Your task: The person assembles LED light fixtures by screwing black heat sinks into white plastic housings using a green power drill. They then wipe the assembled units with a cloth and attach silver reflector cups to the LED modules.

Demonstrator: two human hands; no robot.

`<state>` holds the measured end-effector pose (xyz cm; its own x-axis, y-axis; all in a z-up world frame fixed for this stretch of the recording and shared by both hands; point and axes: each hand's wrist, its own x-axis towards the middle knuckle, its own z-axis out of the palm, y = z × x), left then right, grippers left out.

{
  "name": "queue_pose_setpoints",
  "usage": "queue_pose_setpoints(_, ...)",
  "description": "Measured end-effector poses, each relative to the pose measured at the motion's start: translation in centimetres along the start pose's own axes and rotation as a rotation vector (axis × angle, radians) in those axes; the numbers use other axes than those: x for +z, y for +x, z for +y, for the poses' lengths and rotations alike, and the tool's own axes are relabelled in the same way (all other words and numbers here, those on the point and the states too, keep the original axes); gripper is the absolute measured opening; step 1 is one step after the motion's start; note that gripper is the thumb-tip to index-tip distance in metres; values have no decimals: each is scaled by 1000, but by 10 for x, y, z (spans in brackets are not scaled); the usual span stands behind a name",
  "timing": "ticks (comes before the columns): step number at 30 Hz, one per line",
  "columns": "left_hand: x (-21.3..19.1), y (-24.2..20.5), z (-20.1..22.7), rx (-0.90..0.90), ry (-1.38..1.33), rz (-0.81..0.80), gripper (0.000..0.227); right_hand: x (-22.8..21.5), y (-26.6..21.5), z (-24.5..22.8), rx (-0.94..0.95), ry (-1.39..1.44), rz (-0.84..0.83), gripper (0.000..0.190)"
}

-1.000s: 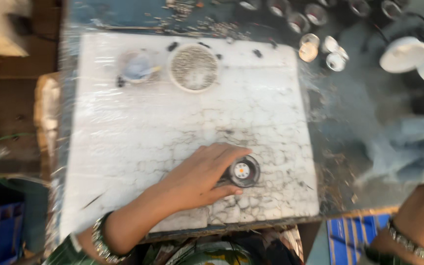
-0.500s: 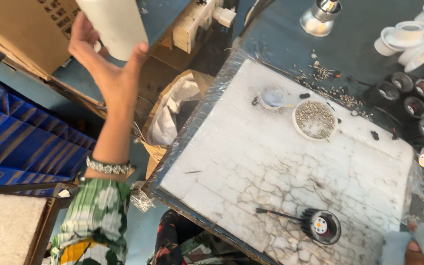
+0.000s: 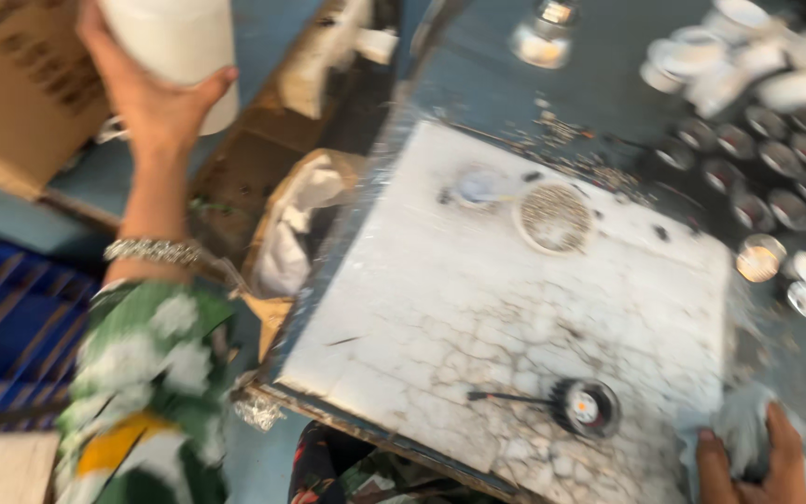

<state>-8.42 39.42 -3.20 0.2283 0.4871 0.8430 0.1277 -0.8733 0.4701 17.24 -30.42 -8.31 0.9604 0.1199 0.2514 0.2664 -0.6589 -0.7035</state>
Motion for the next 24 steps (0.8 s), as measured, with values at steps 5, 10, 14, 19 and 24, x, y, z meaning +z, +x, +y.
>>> queue_pose_setpoints(5,5,12,182,311,29,-430,102,-36,-55,-60,29,512,-243,64)
queue_pose_setpoints(10,38,19,326,1132,301,-429,68,-19,-60,-91,241,757,-701,70)
queue_pose_setpoints(14,51,31,394,1428,485,-359,57,-21,-74,-101,267,960,-787,72)
queue_pose_setpoints(19,59,32,452,1595,469,-394,62,-38,-77,-111,317,1062,-674,66)
queue_pose_setpoints(24,58,38,488,1733,436,-308,57,-53,-79,-109,166,1065,-615,62)
